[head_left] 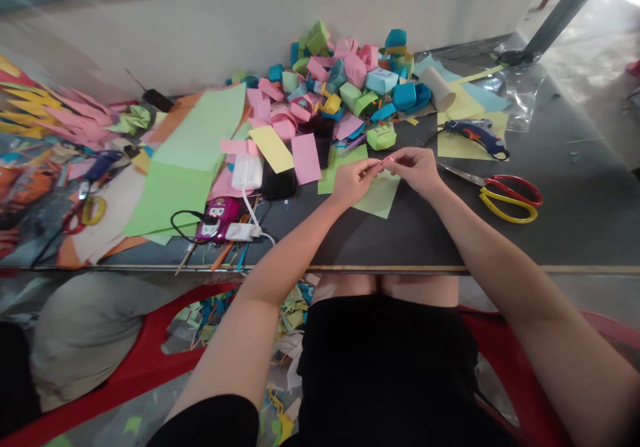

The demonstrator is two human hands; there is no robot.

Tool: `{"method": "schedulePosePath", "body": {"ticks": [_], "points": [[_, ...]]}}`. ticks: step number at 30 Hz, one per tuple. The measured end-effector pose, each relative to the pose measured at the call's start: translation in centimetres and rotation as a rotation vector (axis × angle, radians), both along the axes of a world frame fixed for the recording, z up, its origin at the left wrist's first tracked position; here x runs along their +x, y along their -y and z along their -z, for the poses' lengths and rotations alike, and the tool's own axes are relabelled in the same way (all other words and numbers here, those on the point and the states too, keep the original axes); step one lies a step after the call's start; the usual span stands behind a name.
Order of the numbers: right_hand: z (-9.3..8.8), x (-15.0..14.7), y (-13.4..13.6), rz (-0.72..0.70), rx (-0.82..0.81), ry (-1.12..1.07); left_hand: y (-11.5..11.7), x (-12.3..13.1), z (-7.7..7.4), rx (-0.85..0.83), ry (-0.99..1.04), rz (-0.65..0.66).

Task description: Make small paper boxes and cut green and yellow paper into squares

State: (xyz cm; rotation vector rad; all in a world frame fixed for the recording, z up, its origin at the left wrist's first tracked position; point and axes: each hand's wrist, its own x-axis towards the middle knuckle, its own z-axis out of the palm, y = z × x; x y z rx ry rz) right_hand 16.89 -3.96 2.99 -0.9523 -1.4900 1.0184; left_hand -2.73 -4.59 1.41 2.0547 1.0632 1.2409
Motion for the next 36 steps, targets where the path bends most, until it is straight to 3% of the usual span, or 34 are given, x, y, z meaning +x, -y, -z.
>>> {"method": "schedulePosePath", "body": {"ticks": [6, 13, 20, 36], "points": [[-0.1, 0.5, -0.2, 0.041, 0.064, 0.059, 0.0, -0.1, -0.1, 0.050, -0.021, -0.028], [0.0, 0.7, -0.8, 0.008, -0.034, -0.004, 0.0, 0.0, -0.6, 0.043, -0.024, -0.004], [-0.7, 0.8, -0.7, -0.004, -0.031, -0.016, 0.4, 0.4, -1.3, -0.008, -0.002, 0.015], [-0.6, 1.2, 0.1, 0.058, 0.133, 0.269, -0.4, 0.3, 0.1, 0.021, -0.050, -0.040]]}}
